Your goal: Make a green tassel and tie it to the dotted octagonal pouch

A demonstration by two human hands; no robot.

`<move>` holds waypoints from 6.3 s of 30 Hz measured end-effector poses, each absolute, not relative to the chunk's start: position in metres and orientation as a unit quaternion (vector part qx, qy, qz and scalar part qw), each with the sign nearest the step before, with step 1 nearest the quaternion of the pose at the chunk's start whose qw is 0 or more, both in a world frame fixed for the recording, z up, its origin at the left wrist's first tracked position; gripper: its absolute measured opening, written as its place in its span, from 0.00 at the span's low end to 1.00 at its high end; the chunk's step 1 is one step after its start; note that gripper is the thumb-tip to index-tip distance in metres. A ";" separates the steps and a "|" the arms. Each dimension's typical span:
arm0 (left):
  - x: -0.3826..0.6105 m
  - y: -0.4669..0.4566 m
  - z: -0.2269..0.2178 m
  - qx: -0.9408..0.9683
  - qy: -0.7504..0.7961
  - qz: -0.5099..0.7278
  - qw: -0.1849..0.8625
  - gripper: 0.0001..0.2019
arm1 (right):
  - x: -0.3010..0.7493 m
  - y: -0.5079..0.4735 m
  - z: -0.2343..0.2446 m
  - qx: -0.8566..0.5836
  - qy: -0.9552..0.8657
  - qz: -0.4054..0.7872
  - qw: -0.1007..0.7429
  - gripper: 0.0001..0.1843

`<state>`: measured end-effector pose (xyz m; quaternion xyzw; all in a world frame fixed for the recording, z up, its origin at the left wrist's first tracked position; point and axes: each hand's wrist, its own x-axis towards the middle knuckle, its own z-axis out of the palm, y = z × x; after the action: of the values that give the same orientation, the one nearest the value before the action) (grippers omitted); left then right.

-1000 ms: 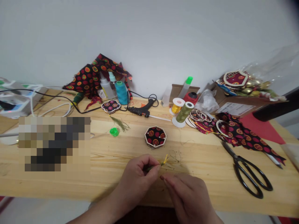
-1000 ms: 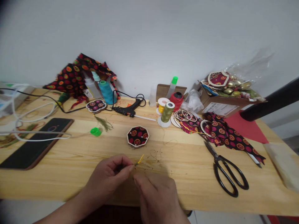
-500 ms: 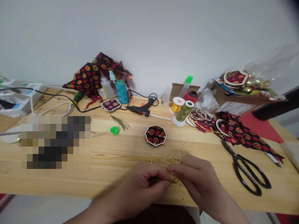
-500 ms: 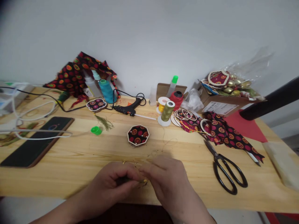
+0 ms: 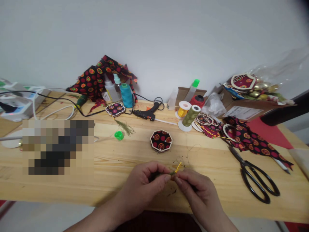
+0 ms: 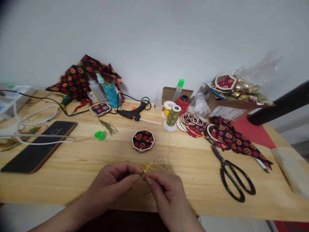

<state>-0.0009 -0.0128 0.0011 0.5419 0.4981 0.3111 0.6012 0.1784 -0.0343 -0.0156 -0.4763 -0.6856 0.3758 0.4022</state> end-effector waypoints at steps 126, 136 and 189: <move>0.005 -0.016 -0.003 0.580 0.548 0.354 0.487 0.07 | 0.177 -0.045 -0.024 -0.439 -0.771 0.274 0.371 0.11; 0.003 -0.017 -0.006 0.679 0.505 0.282 0.452 0.09 | 0.184 -0.038 -0.006 -0.405 -0.864 0.026 0.299 0.14; 0.001 -0.017 -0.003 0.719 0.456 0.253 0.460 0.10 | 0.186 -0.035 0.003 -0.412 -0.872 0.021 0.264 0.17</move>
<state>0.0008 -0.0166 -0.0028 0.7187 0.4561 0.2534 0.4596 0.1855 -0.0348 0.0029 -0.4118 -0.8720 0.0213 0.2639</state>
